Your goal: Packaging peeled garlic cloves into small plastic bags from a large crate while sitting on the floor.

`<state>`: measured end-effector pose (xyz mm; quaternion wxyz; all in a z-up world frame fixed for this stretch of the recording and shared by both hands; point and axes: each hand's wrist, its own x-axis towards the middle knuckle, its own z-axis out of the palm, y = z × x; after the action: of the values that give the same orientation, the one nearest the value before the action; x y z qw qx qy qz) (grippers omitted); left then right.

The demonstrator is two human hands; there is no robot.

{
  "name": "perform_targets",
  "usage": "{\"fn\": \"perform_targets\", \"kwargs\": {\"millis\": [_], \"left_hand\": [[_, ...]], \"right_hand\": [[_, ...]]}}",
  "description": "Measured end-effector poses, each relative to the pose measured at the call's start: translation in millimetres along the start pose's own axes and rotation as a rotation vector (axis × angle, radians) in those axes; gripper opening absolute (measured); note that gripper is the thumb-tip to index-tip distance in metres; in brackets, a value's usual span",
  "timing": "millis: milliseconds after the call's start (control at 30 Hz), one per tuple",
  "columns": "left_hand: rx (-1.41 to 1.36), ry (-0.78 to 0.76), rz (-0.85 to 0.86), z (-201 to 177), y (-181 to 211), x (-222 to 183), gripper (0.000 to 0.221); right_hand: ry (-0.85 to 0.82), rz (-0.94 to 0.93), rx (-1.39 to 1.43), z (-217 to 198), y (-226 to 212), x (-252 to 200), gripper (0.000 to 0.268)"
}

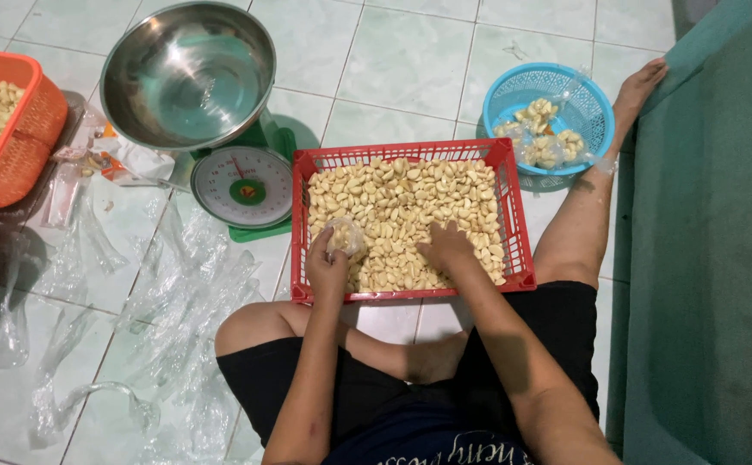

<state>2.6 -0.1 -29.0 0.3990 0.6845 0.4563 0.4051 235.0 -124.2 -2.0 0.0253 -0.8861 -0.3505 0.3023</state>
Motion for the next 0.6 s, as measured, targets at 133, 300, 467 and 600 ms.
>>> {"fn": "perform_targets", "kwargs": {"millis": [133,300,467,600], "left_hand": [[-0.027,0.016,0.022,0,0,-6,0.055],[-0.072,0.021,0.034,4,-12,-5,0.055],[-0.092,0.021,0.046,4,-1,-8,0.056],[-0.118,-0.005,0.052,0,21,-15,0.055]], "right_hand": [[0.038,-0.056,-0.160,32,-17,4,0.062],[-0.045,-0.214,-0.200,41,-15,5,0.060],[-0.096,-0.222,-0.148,18,-26,-17,0.054],[-0.099,-0.253,-0.125,23,-27,-18,0.049]]}}
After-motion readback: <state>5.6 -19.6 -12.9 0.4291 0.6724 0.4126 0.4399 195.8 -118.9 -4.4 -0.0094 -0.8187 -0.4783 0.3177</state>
